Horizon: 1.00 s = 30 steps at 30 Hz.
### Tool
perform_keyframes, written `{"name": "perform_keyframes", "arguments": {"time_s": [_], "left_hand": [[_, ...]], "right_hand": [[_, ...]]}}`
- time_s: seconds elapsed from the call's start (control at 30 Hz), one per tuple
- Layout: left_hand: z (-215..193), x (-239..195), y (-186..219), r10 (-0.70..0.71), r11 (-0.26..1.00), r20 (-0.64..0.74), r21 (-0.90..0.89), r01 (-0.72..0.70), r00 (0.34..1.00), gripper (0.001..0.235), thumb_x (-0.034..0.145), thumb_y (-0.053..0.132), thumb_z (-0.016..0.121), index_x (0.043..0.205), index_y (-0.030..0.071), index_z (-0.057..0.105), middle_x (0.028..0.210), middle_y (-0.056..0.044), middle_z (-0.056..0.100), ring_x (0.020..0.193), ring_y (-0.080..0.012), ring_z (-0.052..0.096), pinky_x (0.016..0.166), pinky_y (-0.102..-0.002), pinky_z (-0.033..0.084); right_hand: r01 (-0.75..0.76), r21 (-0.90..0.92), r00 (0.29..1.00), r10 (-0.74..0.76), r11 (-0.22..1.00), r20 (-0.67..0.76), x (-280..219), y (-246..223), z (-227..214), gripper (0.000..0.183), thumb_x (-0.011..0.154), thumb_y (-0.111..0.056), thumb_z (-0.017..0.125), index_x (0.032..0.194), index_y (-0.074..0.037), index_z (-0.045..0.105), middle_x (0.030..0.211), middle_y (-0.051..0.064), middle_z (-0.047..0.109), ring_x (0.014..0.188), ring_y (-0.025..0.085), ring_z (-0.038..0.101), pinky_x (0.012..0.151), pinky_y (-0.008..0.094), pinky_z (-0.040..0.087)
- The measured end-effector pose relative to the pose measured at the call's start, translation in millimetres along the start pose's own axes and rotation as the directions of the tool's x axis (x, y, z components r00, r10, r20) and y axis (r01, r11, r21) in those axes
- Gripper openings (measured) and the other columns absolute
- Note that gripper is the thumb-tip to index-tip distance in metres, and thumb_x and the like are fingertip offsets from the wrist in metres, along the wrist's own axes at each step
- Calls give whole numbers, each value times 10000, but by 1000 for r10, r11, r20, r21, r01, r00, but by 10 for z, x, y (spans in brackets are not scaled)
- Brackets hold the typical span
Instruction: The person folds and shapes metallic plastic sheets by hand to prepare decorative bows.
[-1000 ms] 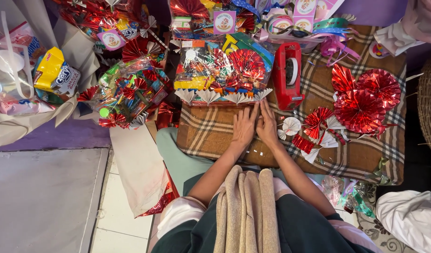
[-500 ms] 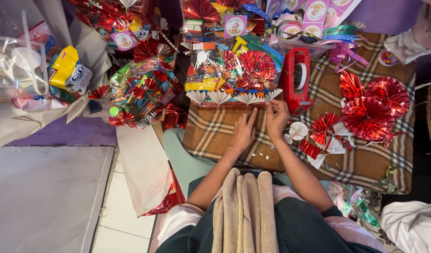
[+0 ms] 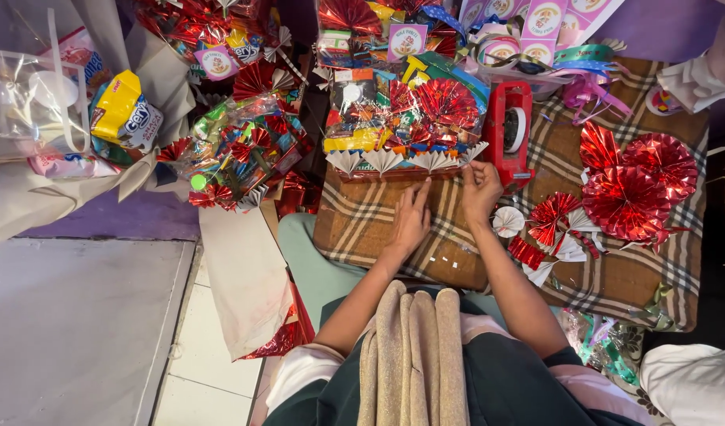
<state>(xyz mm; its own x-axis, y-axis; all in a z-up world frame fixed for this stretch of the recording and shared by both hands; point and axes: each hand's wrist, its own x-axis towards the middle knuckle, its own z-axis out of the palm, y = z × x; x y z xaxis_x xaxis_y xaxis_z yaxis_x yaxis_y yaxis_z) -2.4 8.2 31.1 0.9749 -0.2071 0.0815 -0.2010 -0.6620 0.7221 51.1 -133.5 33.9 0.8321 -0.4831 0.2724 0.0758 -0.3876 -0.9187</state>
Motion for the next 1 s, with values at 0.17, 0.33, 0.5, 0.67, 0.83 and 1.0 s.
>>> {"name": "perform_keyframes", "arguments": {"time_s": [0.17, 0.33, 0.5, 0.67, 0.83, 1.0], "left_hand": [[-38, 16, 40, 7, 999, -35, -34, -9, 999, 597, 811, 55, 476, 1382, 144, 327, 1211, -121, 404, 1109, -323, 453, 864, -409, 405], [-33, 3, 12, -2, 997, -67, -82, -3, 998, 566, 821, 33, 462, 1368, 129, 352, 1205, -133, 411, 1118, -337, 449, 873, -420, 403], [-8, 18, -13, -7, 994, -98, -114, -4, 995, 535, 819, 22, 464, 1340, 115, 387, 1178, -126, 421, 1102, -347, 465, 888, -445, 407], [-57, -1, -10, -6, 992, -118, -127, -9, 993, 512, 815, 16, 464, 1316, 111, 415, 1161, -120, 430, 1094, -345, 478, 902, -443, 412], [-60, 16, -32, 1, 985, -176, -171, -31, 984, 509, 801, -5, 464, 1301, 88, 431, 1146, -137, 449, 1077, -359, 494, 912, -455, 415], [-151, 36, 121, -34, 956, -231, -290, -35, 972, 483, 816, -34, 436, 1292, 48, 448, 1158, -158, 471, 1086, -364, 503, 925, -448, 417]], "right_hand": [[47, -65, 998, -50, 997, -35, 67, 126, 75, 67, 778, -25, 708, 820, -35, 657, 664, 84, 589, 613, 162, 626, 543, 229, 475], [-55, 91, 997, 50, 994, 57, -7, -46, -52, 142, 819, -24, 663, 949, 7, 614, 807, 105, 613, 713, 155, 623, 639, 263, 504], [-83, 95, 992, 74, 992, 99, -25, -66, -97, 173, 826, -68, 686, 971, 6, 626, 812, 120, 630, 730, 172, 650, 639, 258, 520], [-4, 31, 999, 3, 1000, 34, 48, 37, 0, 52, 819, -19, 674, 869, -9, 662, 701, 92, 599, 640, 157, 645, 552, 234, 501], [-30, 22, 998, 29, 999, 57, 27, 6, -7, 81, 822, -46, 661, 898, -23, 650, 722, 76, 598, 639, 145, 640, 563, 232, 501], [-61, 70, 997, 58, 996, 50, 59, -80, -79, 130, 817, -90, 706, 904, -12, 648, 774, 89, 570, 691, 172, 648, 598, 236, 514]]}}
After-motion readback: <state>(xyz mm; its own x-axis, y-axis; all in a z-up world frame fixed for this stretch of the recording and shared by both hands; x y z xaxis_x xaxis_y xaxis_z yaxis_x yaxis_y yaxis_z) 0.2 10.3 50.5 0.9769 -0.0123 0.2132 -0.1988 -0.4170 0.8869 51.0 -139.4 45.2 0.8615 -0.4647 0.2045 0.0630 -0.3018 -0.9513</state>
